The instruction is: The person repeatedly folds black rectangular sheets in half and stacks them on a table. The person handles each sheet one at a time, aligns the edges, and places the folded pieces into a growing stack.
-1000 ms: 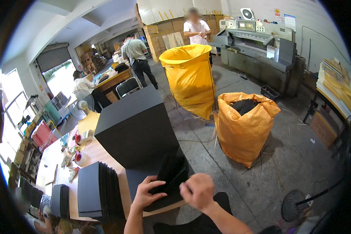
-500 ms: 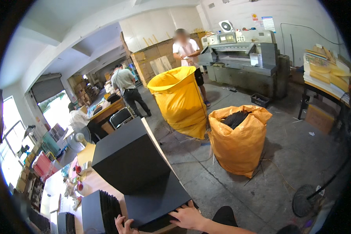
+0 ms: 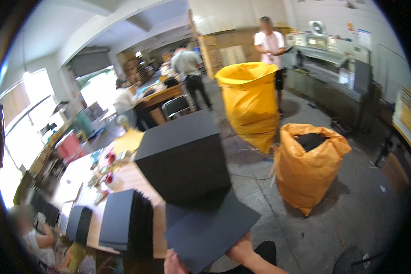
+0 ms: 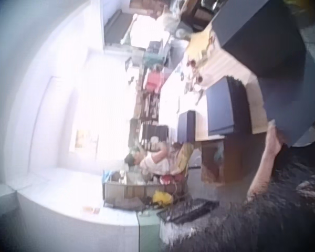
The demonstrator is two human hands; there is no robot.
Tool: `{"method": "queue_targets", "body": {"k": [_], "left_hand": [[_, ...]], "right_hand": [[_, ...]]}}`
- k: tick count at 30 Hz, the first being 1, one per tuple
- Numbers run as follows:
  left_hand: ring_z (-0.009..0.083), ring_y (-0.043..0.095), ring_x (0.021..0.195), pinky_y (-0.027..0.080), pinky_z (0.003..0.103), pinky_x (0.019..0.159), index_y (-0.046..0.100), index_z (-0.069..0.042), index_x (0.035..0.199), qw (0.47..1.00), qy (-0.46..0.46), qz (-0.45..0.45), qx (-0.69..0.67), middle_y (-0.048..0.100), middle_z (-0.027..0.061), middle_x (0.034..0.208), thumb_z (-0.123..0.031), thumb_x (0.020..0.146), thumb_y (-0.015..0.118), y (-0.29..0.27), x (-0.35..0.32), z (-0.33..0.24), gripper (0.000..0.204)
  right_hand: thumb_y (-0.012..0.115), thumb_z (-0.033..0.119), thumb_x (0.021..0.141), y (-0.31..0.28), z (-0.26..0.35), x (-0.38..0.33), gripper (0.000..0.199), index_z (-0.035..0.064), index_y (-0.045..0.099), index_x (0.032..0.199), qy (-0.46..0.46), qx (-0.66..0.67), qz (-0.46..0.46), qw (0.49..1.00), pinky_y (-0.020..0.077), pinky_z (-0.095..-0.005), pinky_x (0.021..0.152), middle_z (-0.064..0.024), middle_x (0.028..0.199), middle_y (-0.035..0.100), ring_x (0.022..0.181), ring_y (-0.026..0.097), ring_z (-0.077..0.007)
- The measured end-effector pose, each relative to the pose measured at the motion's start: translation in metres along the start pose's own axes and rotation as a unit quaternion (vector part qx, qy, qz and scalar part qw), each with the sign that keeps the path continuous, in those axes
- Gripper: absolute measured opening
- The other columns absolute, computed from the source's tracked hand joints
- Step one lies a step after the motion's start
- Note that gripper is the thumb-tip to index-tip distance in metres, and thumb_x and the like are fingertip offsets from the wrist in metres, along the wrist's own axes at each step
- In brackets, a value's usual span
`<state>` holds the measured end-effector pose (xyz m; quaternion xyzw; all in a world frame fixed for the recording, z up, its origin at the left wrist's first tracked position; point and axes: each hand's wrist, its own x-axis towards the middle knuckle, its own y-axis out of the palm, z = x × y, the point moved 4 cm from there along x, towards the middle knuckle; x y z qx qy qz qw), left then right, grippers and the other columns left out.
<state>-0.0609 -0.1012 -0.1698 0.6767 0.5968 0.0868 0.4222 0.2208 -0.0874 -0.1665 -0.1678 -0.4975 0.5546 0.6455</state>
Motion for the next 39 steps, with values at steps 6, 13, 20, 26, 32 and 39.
{"method": "queue_targets", "body": {"k": [6,13,20,26,32,39], "left_hand": [[0.0231,0.072,0.118,0.057,0.038,0.103,0.071,0.002,0.131,0.984,0.069,-0.027,0.164,0.076,0.0097,0.128,-0.004,0.101,0.070,0.038,-0.047,-0.062,0.031],[0.0347,0.068,0.127,0.055,0.054,0.112,0.046,0.003,0.157,0.925,0.342,-0.159,0.045,0.059,0.0165,0.155,-0.003,0.106,0.061,-0.066,-0.094,-0.180,0.053],[0.0328,0.070,0.116,0.060,0.055,0.099,0.057,0.000,0.139,0.920,0.316,-0.227,0.038,0.067,0.0139,0.133,-0.015,0.111,0.062,-0.146,-0.033,-0.224,0.031],[0.0354,0.072,0.111,0.062,0.056,0.093,0.056,-0.003,0.140,0.930,0.276,-0.244,0.015,0.066,0.0148,0.132,-0.029,0.112,0.064,-0.149,-0.024,-0.225,0.039],[0.0307,0.074,0.061,0.061,0.037,0.052,0.066,0.007,0.102,0.878,0.135,-0.337,0.312,0.074,0.0252,0.080,-0.054,0.109,0.062,-0.162,-0.064,-0.247,0.061],[0.0122,0.068,0.065,0.052,0.028,0.056,0.071,-0.002,0.090,0.854,0.246,-0.086,0.450,0.072,0.0078,0.074,-0.025,0.108,0.070,0.038,-0.020,-0.157,0.030]], "right_hand": [[0.083,0.029,0.079,-0.025,0.018,0.011,0.048,0.0184,0.077,0.126,-0.050,-0.053,-0.008,0.997,0.0309,-0.0649,0.118,-0.0090,0.132,0.071,0.130,0.060,-0.0352],[0.091,0.029,0.078,-0.041,0.043,0.022,0.063,0.0166,0.072,0.137,-0.051,-0.096,-0.034,0.993,0.0235,-0.0661,0.124,-0.0132,0.149,0.063,0.146,0.051,-0.0370],[0.093,0.030,0.073,-0.042,0.046,0.025,0.065,0.0177,0.073,0.134,-0.055,-0.106,-0.041,0.992,0.0267,-0.0658,0.123,-0.0100,0.147,0.064,0.144,0.052,-0.0358],[0.092,0.032,0.073,-0.043,0.044,0.024,0.066,0.0180,0.073,0.135,-0.054,-0.099,-0.039,0.993,0.0275,-0.0643,0.122,-0.0100,0.149,0.064,0.145,0.053,-0.0353],[0.078,0.023,0.089,-0.073,0.029,0.012,0.048,0.0047,0.070,0.133,0.015,0.154,-0.135,0.979,0.0394,-0.0556,0.123,-0.0211,0.149,0.062,0.150,0.049,-0.0415],[0.082,0.024,0.096,-0.082,-0.031,-0.005,0.028,-0.0006,0.069,0.094,0.284,0.242,-0.165,0.913,0.0572,-0.0351,0.072,-0.0117,0.087,0.071,0.078,0.070,-0.0184]]}}
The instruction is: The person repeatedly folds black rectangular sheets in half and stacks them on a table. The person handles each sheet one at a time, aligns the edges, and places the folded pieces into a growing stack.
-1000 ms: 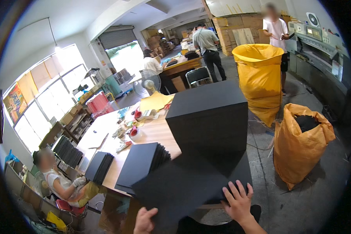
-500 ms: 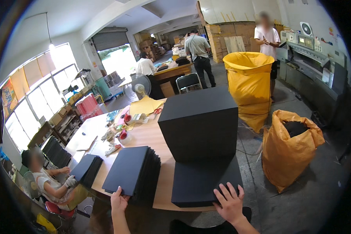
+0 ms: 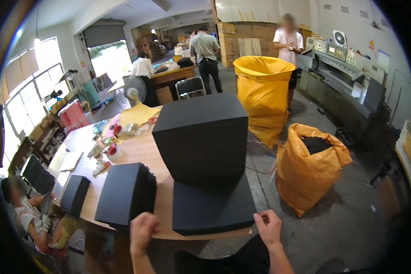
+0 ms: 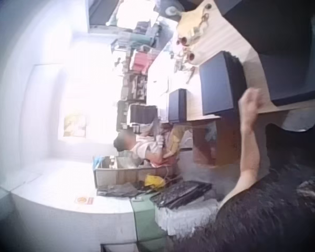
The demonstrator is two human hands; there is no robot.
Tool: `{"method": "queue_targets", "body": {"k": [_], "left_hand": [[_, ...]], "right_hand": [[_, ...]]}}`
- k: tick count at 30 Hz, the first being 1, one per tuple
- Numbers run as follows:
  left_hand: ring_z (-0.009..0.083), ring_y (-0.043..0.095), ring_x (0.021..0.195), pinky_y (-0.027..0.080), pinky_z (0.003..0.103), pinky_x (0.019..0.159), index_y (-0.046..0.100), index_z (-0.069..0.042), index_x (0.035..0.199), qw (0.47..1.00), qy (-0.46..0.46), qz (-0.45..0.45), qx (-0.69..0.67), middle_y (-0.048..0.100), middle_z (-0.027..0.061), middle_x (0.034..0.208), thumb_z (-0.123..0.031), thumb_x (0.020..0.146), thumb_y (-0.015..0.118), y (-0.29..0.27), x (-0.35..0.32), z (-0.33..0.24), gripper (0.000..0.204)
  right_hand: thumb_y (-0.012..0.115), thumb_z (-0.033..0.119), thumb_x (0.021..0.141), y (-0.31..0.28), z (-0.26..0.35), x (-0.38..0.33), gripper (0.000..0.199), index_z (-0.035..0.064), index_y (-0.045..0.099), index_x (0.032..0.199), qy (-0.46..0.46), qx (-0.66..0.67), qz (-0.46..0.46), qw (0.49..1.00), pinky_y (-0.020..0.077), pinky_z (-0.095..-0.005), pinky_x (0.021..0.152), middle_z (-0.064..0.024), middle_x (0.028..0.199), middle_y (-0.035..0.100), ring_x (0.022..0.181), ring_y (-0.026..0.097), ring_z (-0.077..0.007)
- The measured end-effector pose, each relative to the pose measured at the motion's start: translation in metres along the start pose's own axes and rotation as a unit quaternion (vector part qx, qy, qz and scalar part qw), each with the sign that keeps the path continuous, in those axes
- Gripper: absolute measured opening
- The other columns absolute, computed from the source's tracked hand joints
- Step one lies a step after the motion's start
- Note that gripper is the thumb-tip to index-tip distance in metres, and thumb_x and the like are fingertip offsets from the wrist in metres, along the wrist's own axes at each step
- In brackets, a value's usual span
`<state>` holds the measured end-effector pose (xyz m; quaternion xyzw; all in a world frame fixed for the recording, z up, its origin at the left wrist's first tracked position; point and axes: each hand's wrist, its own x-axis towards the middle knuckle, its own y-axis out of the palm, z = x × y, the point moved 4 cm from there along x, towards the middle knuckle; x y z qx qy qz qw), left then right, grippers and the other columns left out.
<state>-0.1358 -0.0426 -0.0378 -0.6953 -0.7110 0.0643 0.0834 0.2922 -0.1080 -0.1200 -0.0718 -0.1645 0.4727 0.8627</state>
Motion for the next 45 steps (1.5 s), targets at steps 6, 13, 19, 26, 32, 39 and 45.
{"method": "queue_targets", "body": {"k": [6,13,19,26,32,39,45], "left_hand": [[0.0285,0.075,0.091,0.060,0.039,0.081,0.079,-0.008,0.113,0.863,0.359,0.264,0.238,0.078,0.0100,0.098,-0.020,0.099,0.078,0.162,0.044,-0.041,0.019],[0.0285,0.075,0.085,0.059,0.035,0.077,0.081,-0.003,0.104,0.922,0.233,0.274,0.142,0.077,0.0138,0.098,-0.009,0.095,0.079,0.169,0.059,-0.013,0.011],[0.0303,0.076,0.096,0.060,0.036,0.085,0.080,-0.003,0.105,0.905,0.352,0.219,0.100,0.078,0.0145,0.104,-0.005,0.092,0.081,0.166,0.061,-0.016,0.013],[0.0304,0.074,0.117,0.059,0.039,0.099,0.080,-0.006,0.115,0.905,0.293,0.302,0.062,0.076,0.0146,0.122,-0.022,0.080,0.097,0.167,0.059,-0.022,0.042],[0.0283,0.075,0.111,0.060,0.037,0.093,0.081,-0.007,0.118,0.907,0.294,0.300,0.041,0.076,0.0130,0.121,-0.022,0.076,0.100,0.167,0.062,-0.009,0.049],[0.0286,0.075,0.115,0.059,0.037,0.099,0.079,-0.007,0.126,0.916,0.253,0.311,0.006,0.077,0.0157,0.122,-0.013,0.081,0.095,0.165,0.063,-0.007,0.048],[0.0395,0.069,0.126,0.058,0.040,0.101,0.077,-0.016,0.134,0.911,0.283,0.286,0.095,0.061,0.0251,0.147,-0.019,0.089,0.089,0.167,0.063,-0.007,0.046]], "right_hand": [[0.082,0.037,0.096,-0.008,0.014,0.006,0.042,0.0007,0.066,0.084,0.015,-0.164,0.066,0.984,0.0549,-0.0427,0.069,-0.0156,0.079,0.069,0.075,0.069,-0.0299],[0.069,0.046,0.104,0.000,0.091,0.035,0.053,0.0013,0.063,0.076,-0.008,-0.235,0.125,0.964,0.0522,-0.0545,0.067,-0.0215,0.078,0.070,0.074,0.068,-0.0476],[0.075,0.025,0.104,0.044,0.073,0.043,0.043,0.0120,0.047,0.075,0.155,0.235,0.082,0.956,0.0437,-0.0252,0.052,0.0037,0.067,0.053,0.056,0.055,-0.0073],[0.072,0.021,0.105,0.046,0.078,0.054,0.039,0.0126,0.050,0.074,0.156,0.248,0.112,0.949,0.0371,-0.0244,0.045,0.0029,0.063,0.051,0.051,0.055,-0.0088],[0.071,0.025,0.107,0.046,0.071,0.054,0.039,0.0129,0.052,0.075,0.161,0.300,0.132,0.931,0.0379,-0.0231,0.045,0.0030,0.063,0.052,0.052,0.057,-0.0086],[0.071,0.036,0.108,0.040,0.075,0.053,0.045,0.0131,0.052,0.075,0.137,0.236,0.142,0.951,0.0386,-0.0225,0.047,0.0034,0.064,0.053,0.054,0.057,-0.0073],[0.069,0.025,0.107,0.048,0.075,0.053,0.040,0.0125,0.052,0.072,-0.084,-0.092,0.026,0.992,0.0410,-0.0245,0.048,0.0025,0.062,0.054,0.054,0.058,-0.0099]]}}
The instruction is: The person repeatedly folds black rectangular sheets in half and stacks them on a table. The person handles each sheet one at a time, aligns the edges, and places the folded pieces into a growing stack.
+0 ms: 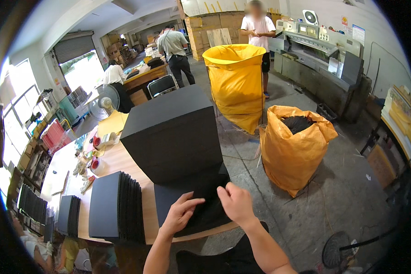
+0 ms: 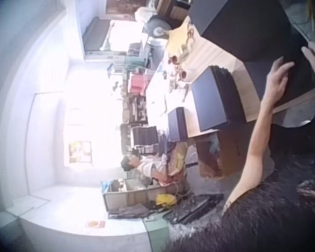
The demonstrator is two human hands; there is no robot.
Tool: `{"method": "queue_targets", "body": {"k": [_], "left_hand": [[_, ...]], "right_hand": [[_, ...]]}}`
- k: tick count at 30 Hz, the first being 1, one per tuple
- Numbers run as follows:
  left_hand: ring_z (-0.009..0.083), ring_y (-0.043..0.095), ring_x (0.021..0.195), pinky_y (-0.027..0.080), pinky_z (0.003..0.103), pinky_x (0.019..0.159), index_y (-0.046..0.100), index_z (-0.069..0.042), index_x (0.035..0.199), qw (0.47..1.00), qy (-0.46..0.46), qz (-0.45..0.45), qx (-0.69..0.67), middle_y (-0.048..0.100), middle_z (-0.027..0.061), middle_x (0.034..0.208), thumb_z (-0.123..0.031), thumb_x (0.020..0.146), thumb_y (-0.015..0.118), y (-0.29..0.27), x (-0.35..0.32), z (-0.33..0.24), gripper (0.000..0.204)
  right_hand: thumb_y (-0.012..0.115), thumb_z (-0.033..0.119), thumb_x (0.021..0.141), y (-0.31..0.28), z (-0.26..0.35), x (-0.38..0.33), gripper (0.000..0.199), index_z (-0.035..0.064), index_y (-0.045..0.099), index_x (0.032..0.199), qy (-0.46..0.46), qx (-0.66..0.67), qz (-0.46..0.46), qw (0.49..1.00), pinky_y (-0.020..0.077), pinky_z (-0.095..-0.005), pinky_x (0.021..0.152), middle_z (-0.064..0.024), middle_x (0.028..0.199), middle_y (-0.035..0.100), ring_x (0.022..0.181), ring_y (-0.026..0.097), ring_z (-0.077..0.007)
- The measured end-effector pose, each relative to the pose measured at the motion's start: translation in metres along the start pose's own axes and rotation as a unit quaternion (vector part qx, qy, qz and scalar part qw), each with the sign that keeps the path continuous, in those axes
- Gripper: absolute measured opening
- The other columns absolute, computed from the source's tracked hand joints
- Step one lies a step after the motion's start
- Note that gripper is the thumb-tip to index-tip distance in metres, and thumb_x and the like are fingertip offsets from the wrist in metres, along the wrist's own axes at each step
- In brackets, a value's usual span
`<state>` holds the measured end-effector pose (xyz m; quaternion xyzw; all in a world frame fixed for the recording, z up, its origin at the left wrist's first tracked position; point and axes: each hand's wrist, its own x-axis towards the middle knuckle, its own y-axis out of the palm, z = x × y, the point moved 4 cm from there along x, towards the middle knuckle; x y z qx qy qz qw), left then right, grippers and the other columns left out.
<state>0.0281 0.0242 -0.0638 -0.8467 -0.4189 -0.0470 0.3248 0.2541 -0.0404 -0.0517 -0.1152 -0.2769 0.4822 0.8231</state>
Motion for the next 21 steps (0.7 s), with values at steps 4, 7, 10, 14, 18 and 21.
{"method": "queue_targets", "body": {"k": [4,7,10,14,18,21], "left_hand": [[0.0391,0.070,0.121,0.059,0.041,0.101,0.078,-0.015,0.131,0.999,0.043,0.024,0.009,0.065,0.0235,0.137,-0.031,0.079,0.098,-0.002,0.002,-0.013,0.057],[0.0371,0.071,0.118,0.059,0.041,0.100,0.079,-0.015,0.128,0.999,0.034,0.008,-0.001,0.065,0.0220,0.135,-0.030,0.079,0.099,-0.001,0.001,-0.008,0.055],[0.0345,0.070,0.118,0.059,0.040,0.098,0.080,-0.015,0.127,1.000,0.007,0.000,-0.031,0.067,0.0204,0.134,-0.028,0.079,0.099,-0.002,0.001,-0.007,0.053],[0.0323,0.070,0.119,0.059,0.039,0.095,0.080,-0.015,0.129,0.999,0.000,0.002,-0.038,0.068,0.0190,0.132,-0.025,0.078,0.099,-0.002,0.001,-0.005,0.056],[0.0322,0.070,0.120,0.058,0.037,0.095,0.079,-0.016,0.133,0.999,0.003,0.004,-0.034,0.068,0.0186,0.133,-0.024,0.077,0.100,-0.002,0.000,-0.001,0.060],[0.0320,0.069,0.120,0.058,0.037,0.096,0.078,-0.016,0.134,0.999,0.002,0.008,-0.035,0.068,0.0189,0.135,-0.021,0.080,0.098,-0.002,0.001,-0.003,0.058]], "right_hand": [[0.069,0.022,0.106,-0.001,0.002,0.004,0.037,0.0125,0.053,0.073,0.235,0.371,0.086,0.894,0.0409,-0.0248,0.047,0.0020,0.062,0.054,0.052,0.060,-0.0112],[0.069,0.022,0.106,0.000,-0.003,0.004,0.037,0.0124,0.053,0.074,0.226,0.379,0.089,0.893,0.0410,-0.0240,0.047,0.0020,0.062,0.054,0.053,0.060,-0.0112],[0.070,0.028,0.107,-0.003,-0.004,0.004,0.041,0.0126,0.054,0.074,0.203,0.360,0.107,0.904,0.0411,-0.0231,0.047,0.0020,0.063,0.055,0.054,0.061,-0.0104],[0.069,0.044,0.109,-0.009,0.003,0.002,0.051,0.0117,0.052,0.072,0.173,0.291,0.103,0.935,0.0430,-0.0243,0.050,0.0028,0.063,0.055,0.055,0.059,-0.0077],[0.070,0.051,0.108,-0.006,0.005,-0.001,0.056,0.0105,0.051,0.073,0.141,0.251,0.079,0.954,0.0418,-0.0248,0.050,0.0030,0.063,0.052,0.056,0.058,-0.0069],[0.069,0.051,0.108,-0.007,0.001,-0.003,0.057,0.0096,0.051,0.073,0.173,0.309,0.081,0.932,0.0420,-0.0265,0.051,0.0025,0.064,0.052,0.057,0.058,-0.0072]]}}
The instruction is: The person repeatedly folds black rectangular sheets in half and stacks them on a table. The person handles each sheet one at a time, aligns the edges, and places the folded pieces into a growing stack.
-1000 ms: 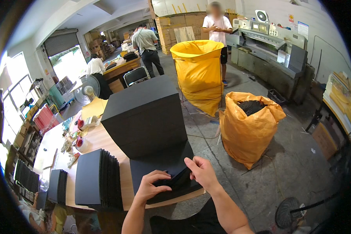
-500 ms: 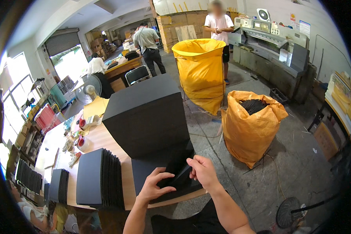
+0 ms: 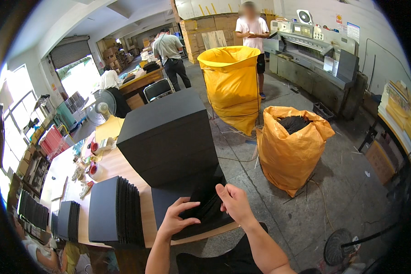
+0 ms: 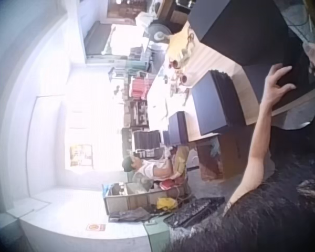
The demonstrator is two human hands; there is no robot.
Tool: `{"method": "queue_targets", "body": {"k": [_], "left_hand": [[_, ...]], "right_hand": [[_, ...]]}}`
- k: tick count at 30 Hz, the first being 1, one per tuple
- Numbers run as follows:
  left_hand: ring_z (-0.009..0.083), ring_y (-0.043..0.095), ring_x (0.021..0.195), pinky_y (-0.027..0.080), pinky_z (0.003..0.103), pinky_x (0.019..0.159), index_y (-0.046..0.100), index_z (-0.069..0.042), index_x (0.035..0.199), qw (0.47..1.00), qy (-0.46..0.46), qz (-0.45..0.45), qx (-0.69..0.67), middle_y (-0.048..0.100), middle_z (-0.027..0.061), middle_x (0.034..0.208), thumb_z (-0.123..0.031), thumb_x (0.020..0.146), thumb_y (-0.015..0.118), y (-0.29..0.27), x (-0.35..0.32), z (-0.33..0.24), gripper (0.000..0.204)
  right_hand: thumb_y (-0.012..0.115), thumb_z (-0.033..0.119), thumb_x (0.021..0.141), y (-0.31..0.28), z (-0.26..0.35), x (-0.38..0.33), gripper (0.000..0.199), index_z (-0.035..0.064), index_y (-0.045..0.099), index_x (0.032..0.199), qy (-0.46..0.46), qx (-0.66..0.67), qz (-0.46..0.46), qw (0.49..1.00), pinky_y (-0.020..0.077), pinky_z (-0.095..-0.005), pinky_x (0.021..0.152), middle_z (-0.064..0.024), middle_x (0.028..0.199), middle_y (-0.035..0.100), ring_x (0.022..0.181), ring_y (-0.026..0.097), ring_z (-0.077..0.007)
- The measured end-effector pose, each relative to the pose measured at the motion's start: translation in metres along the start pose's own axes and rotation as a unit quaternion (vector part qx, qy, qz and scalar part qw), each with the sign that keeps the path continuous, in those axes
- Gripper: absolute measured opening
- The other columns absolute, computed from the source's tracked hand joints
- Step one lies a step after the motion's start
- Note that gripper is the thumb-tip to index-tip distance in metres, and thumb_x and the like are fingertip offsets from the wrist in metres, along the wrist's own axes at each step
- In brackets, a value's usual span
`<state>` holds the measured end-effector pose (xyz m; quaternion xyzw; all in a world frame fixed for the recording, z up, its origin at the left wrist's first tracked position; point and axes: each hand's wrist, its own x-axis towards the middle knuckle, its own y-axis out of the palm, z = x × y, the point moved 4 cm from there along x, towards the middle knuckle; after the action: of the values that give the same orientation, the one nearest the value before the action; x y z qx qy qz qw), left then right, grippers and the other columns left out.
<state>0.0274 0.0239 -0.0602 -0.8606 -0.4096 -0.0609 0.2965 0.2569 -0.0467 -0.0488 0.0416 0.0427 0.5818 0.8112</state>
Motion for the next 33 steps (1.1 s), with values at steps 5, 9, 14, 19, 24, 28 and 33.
{"method": "queue_targets", "body": {"k": [5,9,14,19,24,28,33], "left_hand": [[0.0341,0.069,0.123,0.057,0.037,0.100,0.078,-0.016,0.134,0.999,-0.013,-0.047,-0.018,0.065,0.0205,0.140,-0.015,0.090,0.089,0.003,0.001,-0.005,0.046],[0.0361,0.069,0.124,0.058,0.040,0.103,0.079,-0.015,0.130,0.998,0.027,-0.050,0.024,0.064,0.0212,0.141,-0.018,0.090,0.089,0.002,0.003,-0.014,0.041],[0.0358,0.069,0.122,0.058,0.041,0.102,0.080,-0.015,0.125,0.998,0.045,-0.013,0.049,0.064,0.0206,0.136,-0.025,0.081,0.098,0.000,0.001,-0.013,0.049],[0.0343,0.068,0.119,0.057,0.040,0.100,0.080,-0.015,0.126,1.000,0.019,-0.006,0.007,0.065,0.0194,0.132,-0.024,0.078,0.100,0.002,-0.001,-0.005,0.053],[0.0346,0.068,0.125,0.056,0.040,0.104,0.076,-0.016,0.137,1.000,0.002,-0.008,-0.015,0.066,0.0182,0.137,-0.009,0.093,0.085,0.002,0.001,-0.009,0.046],[0.0364,0.069,0.127,0.057,0.041,0.107,0.078,-0.019,0.134,0.999,0.011,-0.008,0.032,0.061,0.0191,0.148,-0.011,0.098,0.080,0.003,0.003,-0.008,0.037],[0.0356,0.072,0.119,0.060,0.041,0.101,0.081,-0.020,0.128,0.998,0.041,0.006,0.041,0.063,0.0182,0.141,-0.024,0.085,0.094,0.005,0.001,-0.013,0.045]], "right_hand": [[0.068,0.043,0.109,0.004,0.003,-0.001,0.053,0.0096,0.052,0.072,-0.128,-0.177,-0.059,0.974,0.0433,-0.0287,0.053,0.0001,0.064,0.057,0.058,0.061,-0.0107],[0.068,0.028,0.107,0.004,0.003,0.007,0.042,0.0111,0.053,0.071,-0.028,-0.062,-0.023,0.997,0.0436,-0.0274,0.052,-0.0005,0.064,0.058,0.057,0.063,-0.0132],[0.068,0.023,0.106,0.005,-0.003,0.008,0.038,0.0111,0.056,0.072,0.047,0.113,0.016,0.992,0.0432,-0.0246,0.048,0.0003,0.063,0.057,0.053,0.063,-0.0136],[0.068,0.028,0.107,-0.003,-0.005,0.004,0.040,0.0110,0.056,0.074,0.049,0.071,0.024,0.996,0.0430,-0.0248,0.051,0.0000,0.065,0.059,0.057,0.063,-0.0114],[0.068,0.026,0.108,-0.003,-0.005,0.001,0.041,0.0101,0.054,0.073,0.013,0.014,-0.009,1.000,0.0428,-0.0257,0.049,0.0002,0.063,0.057,0.054,0.061,-0.0114],[0.071,0.024,0.106,-0.001,-0.018,0.005,0.042,0.0100,0.054,0.070,-0.050,-0.055,-0.040,0.996,0.0427,-0.0258,0.047,0.0003,0.062,0.057,0.052,0.062,-0.0124],[0.071,0.022,0.105,0.000,-0.012,0.003,0.038,0.0104,0.056,0.072,0.045,0.124,0.003,0.991,0.0430,-0.0261,0.048,-0.0007,0.063,0.059,0.053,0.064,-0.0146]]}}
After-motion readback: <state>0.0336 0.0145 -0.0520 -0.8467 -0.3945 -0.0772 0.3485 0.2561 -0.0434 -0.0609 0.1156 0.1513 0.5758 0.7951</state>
